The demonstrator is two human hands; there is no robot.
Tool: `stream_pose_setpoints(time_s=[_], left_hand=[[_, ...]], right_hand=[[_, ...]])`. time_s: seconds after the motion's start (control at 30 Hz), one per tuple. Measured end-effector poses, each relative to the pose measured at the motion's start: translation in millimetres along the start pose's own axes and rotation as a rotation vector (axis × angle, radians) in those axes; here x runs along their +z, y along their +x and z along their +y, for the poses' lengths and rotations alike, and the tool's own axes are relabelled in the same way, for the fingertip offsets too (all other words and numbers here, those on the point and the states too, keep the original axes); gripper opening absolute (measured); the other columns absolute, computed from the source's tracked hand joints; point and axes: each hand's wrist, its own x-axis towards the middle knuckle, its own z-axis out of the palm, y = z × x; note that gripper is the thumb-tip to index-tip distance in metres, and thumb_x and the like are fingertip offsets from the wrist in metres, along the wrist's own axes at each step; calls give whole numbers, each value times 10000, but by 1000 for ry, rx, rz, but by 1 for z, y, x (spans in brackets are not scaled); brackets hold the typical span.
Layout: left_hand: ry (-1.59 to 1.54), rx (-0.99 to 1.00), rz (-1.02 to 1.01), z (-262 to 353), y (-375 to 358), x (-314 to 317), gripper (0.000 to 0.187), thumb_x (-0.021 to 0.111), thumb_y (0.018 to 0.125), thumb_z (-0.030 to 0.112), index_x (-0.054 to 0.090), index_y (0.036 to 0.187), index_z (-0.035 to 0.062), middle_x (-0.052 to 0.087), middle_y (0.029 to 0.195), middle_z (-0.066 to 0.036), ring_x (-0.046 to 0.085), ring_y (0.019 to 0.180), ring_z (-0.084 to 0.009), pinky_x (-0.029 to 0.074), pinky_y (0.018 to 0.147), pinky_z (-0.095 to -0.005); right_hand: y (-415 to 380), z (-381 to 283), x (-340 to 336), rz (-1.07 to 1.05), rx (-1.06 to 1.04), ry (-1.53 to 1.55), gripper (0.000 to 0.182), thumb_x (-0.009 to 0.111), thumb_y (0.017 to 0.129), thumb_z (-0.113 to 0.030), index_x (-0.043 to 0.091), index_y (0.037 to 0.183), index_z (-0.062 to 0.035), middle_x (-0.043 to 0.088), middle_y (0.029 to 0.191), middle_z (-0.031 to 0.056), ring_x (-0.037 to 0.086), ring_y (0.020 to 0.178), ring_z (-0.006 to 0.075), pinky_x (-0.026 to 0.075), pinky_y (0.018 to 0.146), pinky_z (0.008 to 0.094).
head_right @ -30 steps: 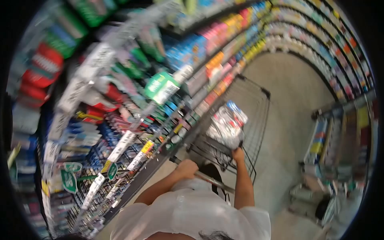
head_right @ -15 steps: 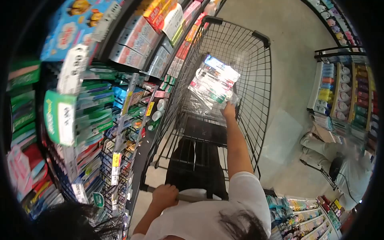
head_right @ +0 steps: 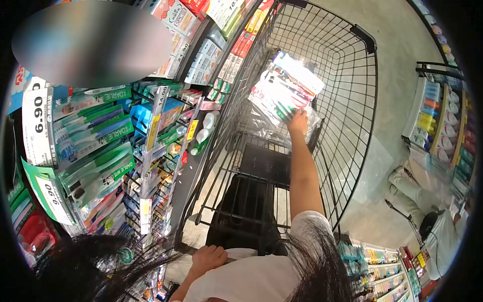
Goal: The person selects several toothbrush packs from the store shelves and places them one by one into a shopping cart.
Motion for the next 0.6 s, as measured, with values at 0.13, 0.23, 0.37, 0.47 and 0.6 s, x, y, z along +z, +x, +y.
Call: stream_pose_setpoints(time_s=[0.13,0.23,0.37,0.47,0.6], left_hand=[[105,19,-28,-4,9,-11,134,547,605,222,430,569,167,382,614,31,459,571,-103,358,482,-237],[-35,-36,125,-1,37,-69,126,565,602,220,457,587,156,411,635,17,475,593,-123,370,515,-256],[-107,-47,52,-1,22,-51,122,600,596,216,514,629,135,469,679,-8,507,637,-160,395,574,-294],[-157,-53,-65,-4,20,-32,134,626,592,213,556,660,120,512,712,-26,531,671,-188,414,618,-323],[-119,23,-63,-6,30,-55,167,650,596,221,615,702,97,581,764,-50,576,752,-223,454,702,-346]], right_hand=[[-1,-4,-2,-142,0,63,735,794,624,-254,370,1205,-108,433,1200,152,533,1031,338,482,824,439],[-1,4,9,-192,-105,113,567,783,631,-325,526,1056,-52,566,1056,165,598,910,339,490,776,419],[13,32,33,-415,-224,199,537,763,615,-481,633,832,-7,653,816,173,628,810,295,483,745,394],[-9,39,16,-468,-290,478,429,750,696,-360,616,877,5,622,712,105,594,623,205,465,552,331],[-76,32,-87,-700,-45,731,301,701,793,-197,576,988,-6,561,630,31,513,486,106,393,407,251]])
